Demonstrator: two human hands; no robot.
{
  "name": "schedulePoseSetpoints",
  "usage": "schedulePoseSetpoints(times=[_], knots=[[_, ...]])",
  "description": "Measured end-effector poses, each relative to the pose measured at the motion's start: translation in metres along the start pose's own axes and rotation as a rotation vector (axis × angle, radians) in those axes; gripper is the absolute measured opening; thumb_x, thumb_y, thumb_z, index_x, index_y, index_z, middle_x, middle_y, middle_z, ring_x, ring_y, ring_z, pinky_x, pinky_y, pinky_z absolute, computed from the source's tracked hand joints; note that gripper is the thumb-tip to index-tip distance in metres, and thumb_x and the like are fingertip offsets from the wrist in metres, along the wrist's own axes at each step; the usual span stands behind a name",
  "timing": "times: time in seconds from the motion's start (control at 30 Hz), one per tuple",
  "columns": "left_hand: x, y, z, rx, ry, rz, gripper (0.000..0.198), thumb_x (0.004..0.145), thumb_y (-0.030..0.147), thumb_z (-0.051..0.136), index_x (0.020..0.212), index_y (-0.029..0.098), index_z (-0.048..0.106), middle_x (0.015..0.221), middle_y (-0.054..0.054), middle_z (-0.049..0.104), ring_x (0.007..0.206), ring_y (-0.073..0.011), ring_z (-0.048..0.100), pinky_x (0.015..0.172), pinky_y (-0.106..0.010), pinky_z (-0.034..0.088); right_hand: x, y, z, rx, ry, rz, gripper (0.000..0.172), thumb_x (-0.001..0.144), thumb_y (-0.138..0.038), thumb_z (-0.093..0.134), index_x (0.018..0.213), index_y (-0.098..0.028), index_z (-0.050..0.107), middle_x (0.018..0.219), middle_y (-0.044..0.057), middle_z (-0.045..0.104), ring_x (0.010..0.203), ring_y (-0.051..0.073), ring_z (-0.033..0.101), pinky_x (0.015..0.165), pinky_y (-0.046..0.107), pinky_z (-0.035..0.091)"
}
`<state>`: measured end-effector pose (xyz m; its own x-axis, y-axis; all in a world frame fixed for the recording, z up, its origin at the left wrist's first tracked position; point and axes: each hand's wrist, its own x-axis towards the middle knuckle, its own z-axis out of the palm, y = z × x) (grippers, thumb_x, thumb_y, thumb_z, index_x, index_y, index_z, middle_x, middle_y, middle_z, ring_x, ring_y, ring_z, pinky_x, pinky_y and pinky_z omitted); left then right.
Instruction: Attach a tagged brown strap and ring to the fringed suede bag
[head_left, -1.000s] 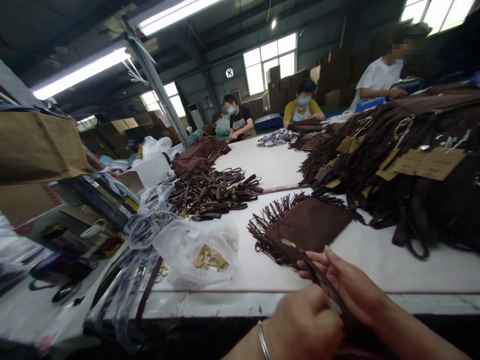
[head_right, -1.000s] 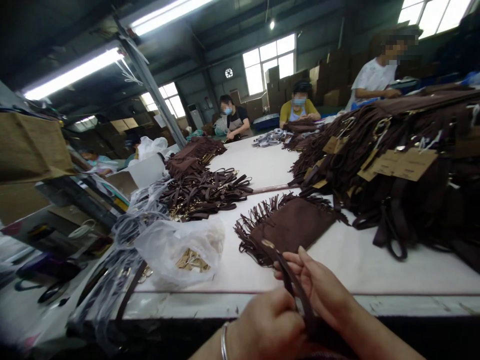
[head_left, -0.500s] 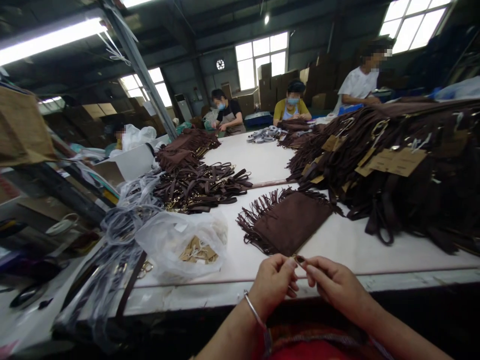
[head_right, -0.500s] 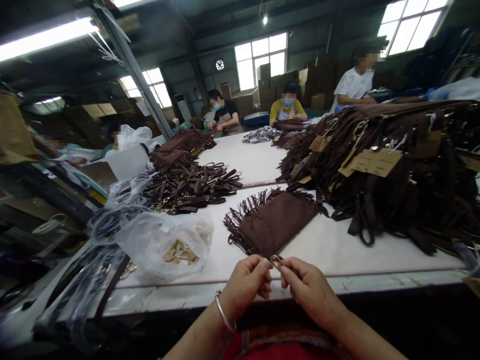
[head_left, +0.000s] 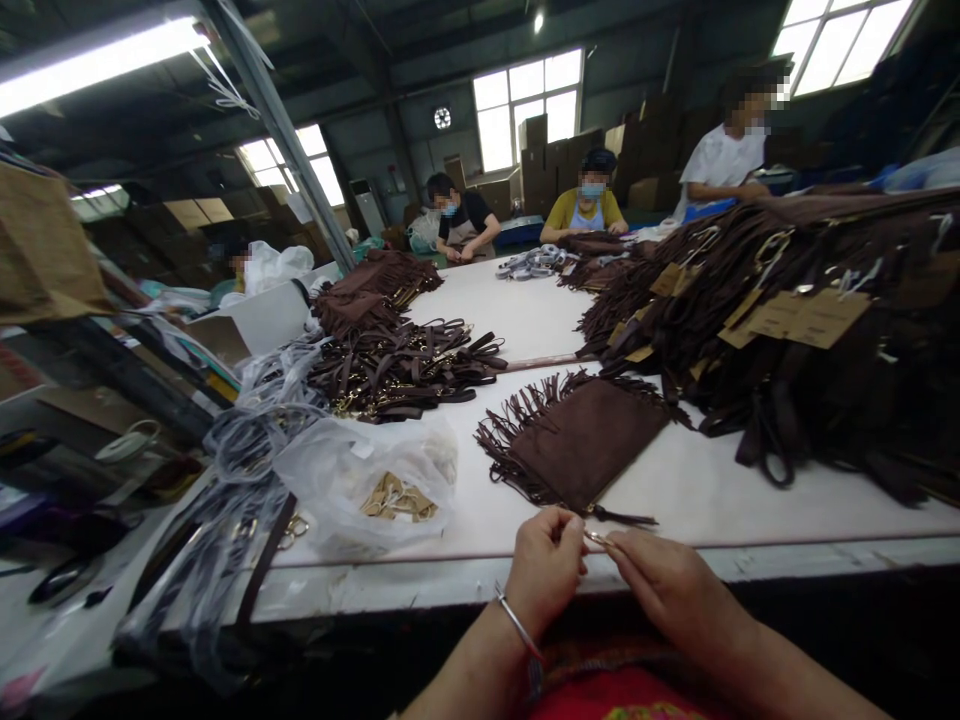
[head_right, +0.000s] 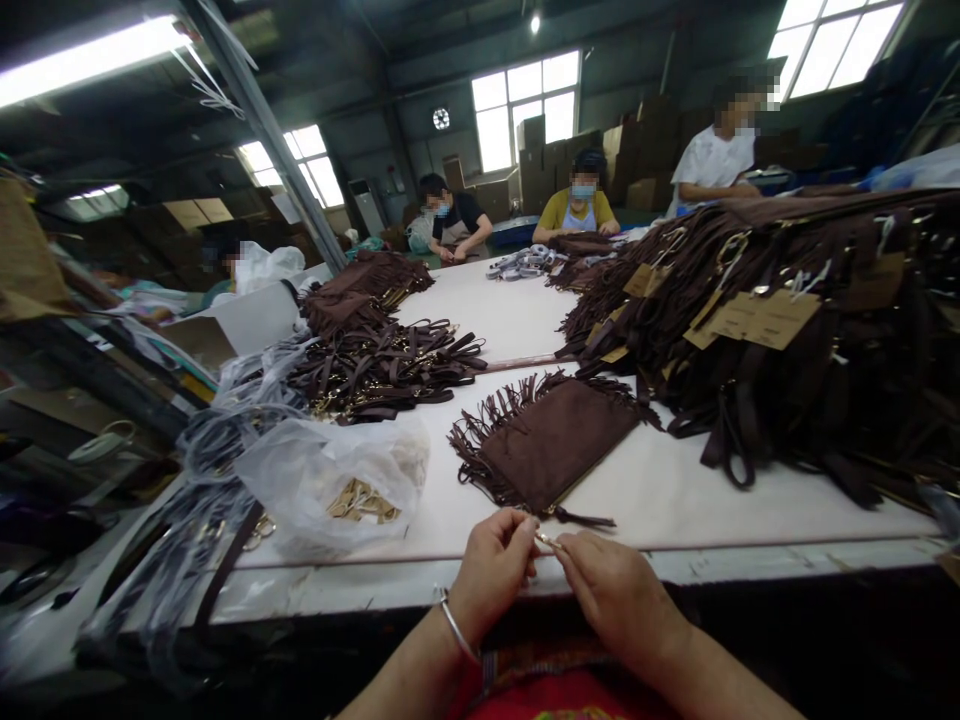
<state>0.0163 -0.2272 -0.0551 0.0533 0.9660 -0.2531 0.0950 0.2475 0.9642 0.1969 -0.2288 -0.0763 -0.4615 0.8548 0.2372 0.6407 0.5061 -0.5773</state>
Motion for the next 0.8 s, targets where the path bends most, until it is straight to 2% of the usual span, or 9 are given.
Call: schedulePoseSetpoints(times=[0.13, 0.2, 0.27, 0.33, 0.5, 0.57, 0.63, 0.77, 0.8], knots=[[-0.003, 0.0, -0.007, -0.036, -0.079, 0.062, 0.033, 0.085, 0.045, 0.056, 0.075, 0.014, 0.06, 0.058, 0.002, 0.056, 0.048, -0.0074, 0.051, 0.048, -0.019, 0.043, 0.007, -0.012, -0.008, 0.275, -0.112, 0.193, 0.041, 0.101, -0.046, 0.035, 0.083, -0.024, 0.065, 0.078, 0.002, 0.068, 0.076, 0.019, 0.064, 0.072, 0.032, 0.053], [-0.003, -0.002, -0.007, -0.044, -0.069, 0.038, 0.032, 0.084, 0.044, 0.058, 0.077, 0.013, 0.061, 0.059, 0.002, 0.058, 0.048, -0.0073, 0.052, 0.047, -0.019, 0.043, 0.007, -0.012, -0.007, 0.301, -0.111, 0.203, 0.037, 0.1, -0.046, 0.038, 0.087, -0.024, 0.066, 0.082, 0.002, 0.069, 0.079, 0.02, 0.064, 0.073, 0.032, 0.053], [-0.003, -0.005, -0.005, -0.069, -0.049, -0.031, 0.031, 0.084, 0.043, 0.057, 0.078, 0.013, 0.061, 0.063, 0.001, 0.061, 0.049, -0.0074, 0.053, 0.046, -0.018, 0.043, 0.004, -0.008, -0.002, 0.222, -0.052, 0.134, 0.029, 0.098, -0.042, 0.044, 0.105, -0.024, 0.065, 0.098, 0.006, 0.071, 0.093, 0.023, 0.066, 0.084, 0.036, 0.054], [-0.002, -0.009, -0.001, -0.122, -0.026, -0.111, 0.028, 0.083, 0.042, 0.057, 0.079, 0.013, 0.059, 0.066, 0.0, 0.062, 0.05, -0.0077, 0.055, 0.044, -0.017, 0.042, 0.0, -0.002, 0.004, 0.089, 0.001, 0.043, 0.031, 0.096, -0.036, 0.047, 0.119, -0.021, 0.061, 0.111, 0.011, 0.07, 0.101, 0.027, 0.066, 0.09, 0.041, 0.054], [-0.006, -0.018, 0.01, -0.188, 0.002, -0.197, 0.023, 0.084, 0.036, 0.054, 0.081, 0.013, 0.058, 0.065, 0.001, 0.061, 0.047, -0.0069, 0.053, 0.041, -0.016, 0.038, -0.007, 0.008, 0.019, -0.211, 0.027, -0.113, 0.032, 0.097, -0.03, 0.04, 0.11, -0.016, 0.065, 0.097, 0.015, 0.073, 0.082, 0.029, 0.07, 0.069, 0.041, 0.059], [-0.008, -0.02, 0.008, -0.131, -0.02, -0.2, 0.022, 0.085, 0.035, 0.051, 0.081, 0.014, 0.057, 0.065, 0.001, 0.061, 0.046, -0.0078, 0.053, 0.042, -0.018, 0.039, -0.009, 0.01, 0.024, -0.27, 0.04, -0.133, 0.032, 0.097, -0.029, 0.038, 0.108, -0.014, 0.065, 0.095, 0.015, 0.073, 0.08, 0.029, 0.07, 0.067, 0.042, 0.06], [-0.006, -0.021, 0.0, 0.072, -0.023, -0.097, 0.024, 0.088, 0.035, 0.049, 0.077, 0.016, 0.058, 0.064, -0.001, 0.062, 0.051, -0.0106, 0.056, 0.048, -0.022, 0.043, -0.01, 0.013, 0.026, -0.276, 0.068, -0.112, 0.032, 0.096, -0.028, 0.039, 0.109, -0.013, 0.064, 0.095, 0.015, 0.073, 0.082, 0.028, 0.071, 0.072, 0.042, 0.06], [0.01, -0.02, -0.024, 0.698, 0.104, 0.392, 0.019, 0.088, 0.023, 0.049, 0.079, 0.018, 0.065, 0.081, -0.006, 0.067, 0.079, -0.018, 0.062, 0.074, -0.03, 0.048, -0.006, 0.014, 0.021, -0.177, 0.124, -0.029, 0.03, 0.097, -0.03, 0.041, 0.105, -0.016, 0.066, 0.101, 0.013, 0.073, 0.09, 0.026, 0.071, 0.08, 0.04, 0.06], [0.016, -0.02, -0.027, 0.803, 0.117, 0.468, 0.016, 0.087, 0.022, 0.051, 0.082, 0.019, 0.066, 0.086, -0.006, 0.067, 0.084, -0.0189, 0.062, 0.077, -0.031, 0.048, -0.005, 0.013, 0.018, -0.145, 0.13, -0.012, 0.03, 0.097, -0.032, 0.041, 0.103, -0.018, 0.067, 0.102, 0.012, 0.074, 0.091, 0.026, 0.071, 0.08, 0.039, 0.06]])
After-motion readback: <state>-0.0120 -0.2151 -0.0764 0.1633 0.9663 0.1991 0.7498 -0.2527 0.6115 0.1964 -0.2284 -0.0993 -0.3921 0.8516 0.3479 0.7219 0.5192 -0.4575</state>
